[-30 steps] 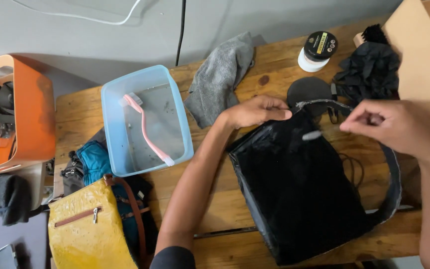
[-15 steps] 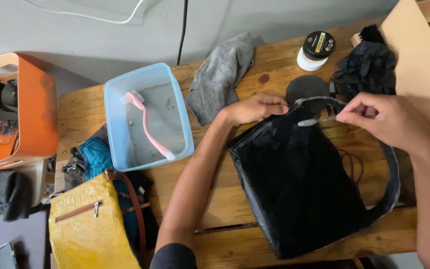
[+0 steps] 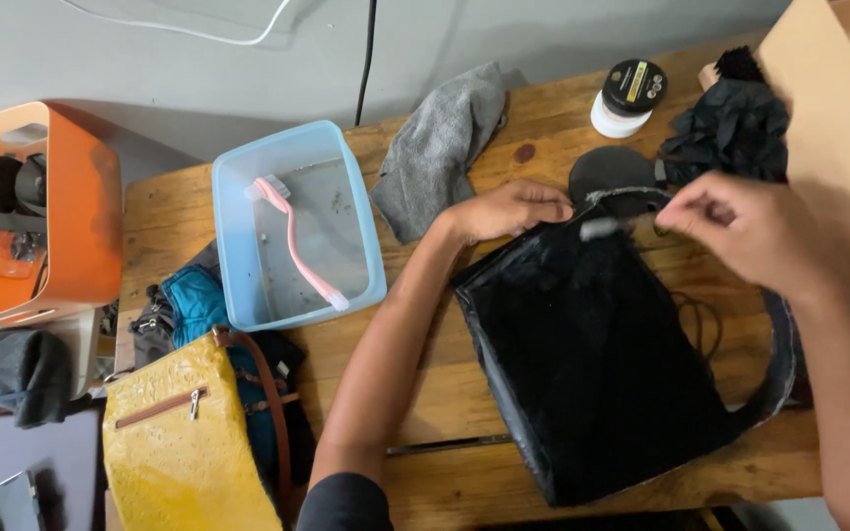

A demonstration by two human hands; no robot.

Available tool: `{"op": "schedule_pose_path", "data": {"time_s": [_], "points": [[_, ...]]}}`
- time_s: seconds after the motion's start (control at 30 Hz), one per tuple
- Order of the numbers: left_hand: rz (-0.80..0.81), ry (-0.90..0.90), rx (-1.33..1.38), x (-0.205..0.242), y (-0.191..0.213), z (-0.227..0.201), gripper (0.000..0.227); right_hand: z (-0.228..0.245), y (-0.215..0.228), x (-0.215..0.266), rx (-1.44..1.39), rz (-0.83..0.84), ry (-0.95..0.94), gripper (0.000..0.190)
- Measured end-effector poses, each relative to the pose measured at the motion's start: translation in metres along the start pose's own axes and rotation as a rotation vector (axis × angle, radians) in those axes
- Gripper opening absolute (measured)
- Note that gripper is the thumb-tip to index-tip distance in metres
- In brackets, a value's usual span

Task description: The person scrubs the interior lining of a black bag using a toothbrush. They repeatedly dip the brush into a container of water and continue cleaning the inside of the bag.

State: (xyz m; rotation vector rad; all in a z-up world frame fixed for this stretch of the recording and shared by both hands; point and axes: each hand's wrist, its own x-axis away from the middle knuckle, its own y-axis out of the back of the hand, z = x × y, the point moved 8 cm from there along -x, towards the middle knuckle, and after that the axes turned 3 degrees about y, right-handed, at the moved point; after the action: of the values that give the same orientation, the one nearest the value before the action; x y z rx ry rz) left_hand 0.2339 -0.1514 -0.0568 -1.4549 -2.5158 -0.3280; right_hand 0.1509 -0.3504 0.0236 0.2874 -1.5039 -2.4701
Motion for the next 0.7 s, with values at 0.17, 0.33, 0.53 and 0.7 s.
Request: {"op": "schedule_pose_path", "data": {"time_s": [0.17, 0.33, 0.53, 0.7], "points": [[-0.007, 0.006, 0.022, -0.001, 0.001, 0.0, 0.019, 0.002, -0.015, -0.004, -0.073, 0.14, 0.063, 0.007], [-0.009, 0.0, -0.023, -0.003, 0.0, 0.003, 0.025, -0.009, 0.0, -0.001, 0.025, 0.04, -0.235, 0.019], [-0.03, -0.035, -0.003, 0.001, 0.0, -0.002, 0.017, -0.002, 0.001, -0.002, 0.136, 0.044, -0.211, 0.023], [-0.012, 0.003, -0.011, -0.001, 0.0, 0.002, 0.023, 0.0, 0.0, 0.0, -0.042, 0.135, -0.207, 0.018]]}}
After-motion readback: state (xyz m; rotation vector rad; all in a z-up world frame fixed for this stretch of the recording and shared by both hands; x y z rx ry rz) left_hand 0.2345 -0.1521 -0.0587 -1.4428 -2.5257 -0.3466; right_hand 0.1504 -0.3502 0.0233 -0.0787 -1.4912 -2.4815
